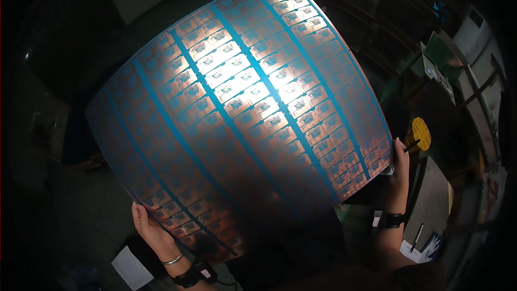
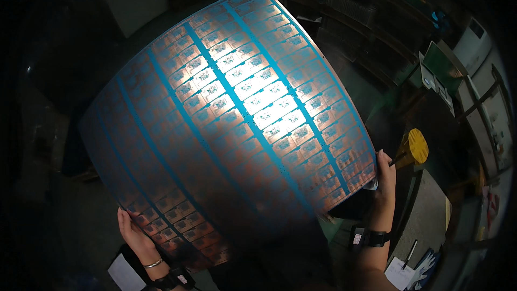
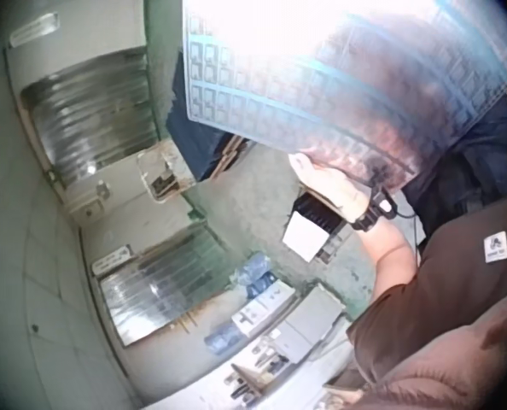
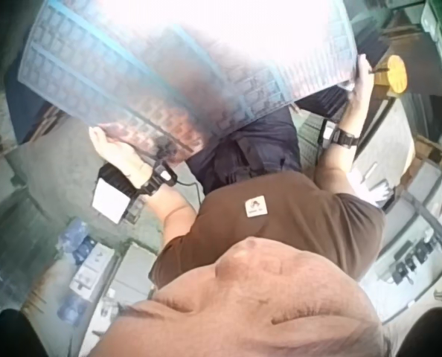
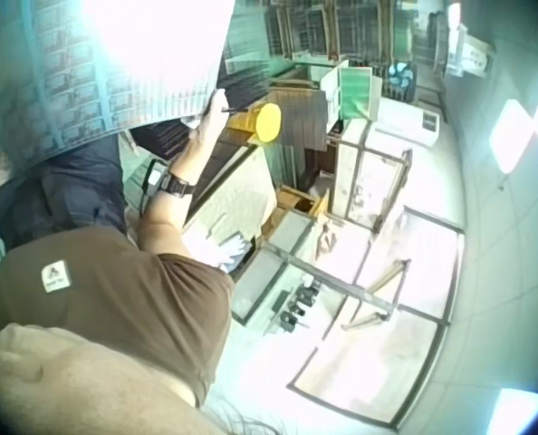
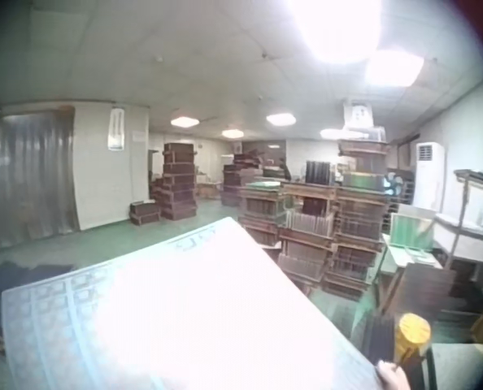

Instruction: Marking industrial metal sheets with a pen and organizing them into a storage rack on the floor.

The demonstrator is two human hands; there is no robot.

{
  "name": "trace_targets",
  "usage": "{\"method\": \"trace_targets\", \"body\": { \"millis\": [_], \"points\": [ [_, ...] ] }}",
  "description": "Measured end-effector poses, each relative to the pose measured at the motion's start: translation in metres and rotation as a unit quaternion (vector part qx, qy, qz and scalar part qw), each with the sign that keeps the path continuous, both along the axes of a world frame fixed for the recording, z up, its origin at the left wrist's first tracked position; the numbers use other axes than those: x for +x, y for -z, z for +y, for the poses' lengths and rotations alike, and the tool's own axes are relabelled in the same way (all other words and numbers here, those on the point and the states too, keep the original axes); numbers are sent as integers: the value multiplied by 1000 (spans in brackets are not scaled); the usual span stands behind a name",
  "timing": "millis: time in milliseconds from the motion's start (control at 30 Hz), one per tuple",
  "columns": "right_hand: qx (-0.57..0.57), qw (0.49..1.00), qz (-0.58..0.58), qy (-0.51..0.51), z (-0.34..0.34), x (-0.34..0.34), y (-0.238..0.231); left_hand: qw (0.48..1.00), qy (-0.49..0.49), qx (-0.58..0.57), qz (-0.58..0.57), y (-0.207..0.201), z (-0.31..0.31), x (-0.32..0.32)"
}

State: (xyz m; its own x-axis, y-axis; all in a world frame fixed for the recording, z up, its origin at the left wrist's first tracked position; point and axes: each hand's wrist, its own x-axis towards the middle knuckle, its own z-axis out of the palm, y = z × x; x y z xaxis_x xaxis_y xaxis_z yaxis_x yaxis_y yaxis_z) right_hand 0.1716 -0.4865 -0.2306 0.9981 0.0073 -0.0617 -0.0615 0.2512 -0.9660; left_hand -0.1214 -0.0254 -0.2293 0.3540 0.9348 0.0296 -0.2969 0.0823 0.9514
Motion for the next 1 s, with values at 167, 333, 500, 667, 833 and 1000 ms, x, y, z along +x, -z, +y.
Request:
{"method": "trace_targets", "body": {
  "millis": [167, 333, 500, 667, 833, 1000],
  "points": [
    [-185, 976, 10, -116, -30, -1, 3, 999, -3, 29, 14, 3, 6, -5],
    [-191, 963, -5, -190, -22, -5, -5, 999, -5, 32, 10, 3, 9, -2],
    [-161, 968, -12, -192, -20, -6, -6, 996, -56, 45, 45, 7, 8, -1],
    [-158, 968, -6, -197, -14, -7, -12, 993, -102, 41, 53, 8, 6, 0],
    [-147, 966, -1, -210, -16, -6, -11, 988, -133, 37, 69, 3, 1, 3],
    [-156, 964, 2, -215, -14, -7, -10, 985, -159, 37, 60, 1, 2, 1]
  ]
}}
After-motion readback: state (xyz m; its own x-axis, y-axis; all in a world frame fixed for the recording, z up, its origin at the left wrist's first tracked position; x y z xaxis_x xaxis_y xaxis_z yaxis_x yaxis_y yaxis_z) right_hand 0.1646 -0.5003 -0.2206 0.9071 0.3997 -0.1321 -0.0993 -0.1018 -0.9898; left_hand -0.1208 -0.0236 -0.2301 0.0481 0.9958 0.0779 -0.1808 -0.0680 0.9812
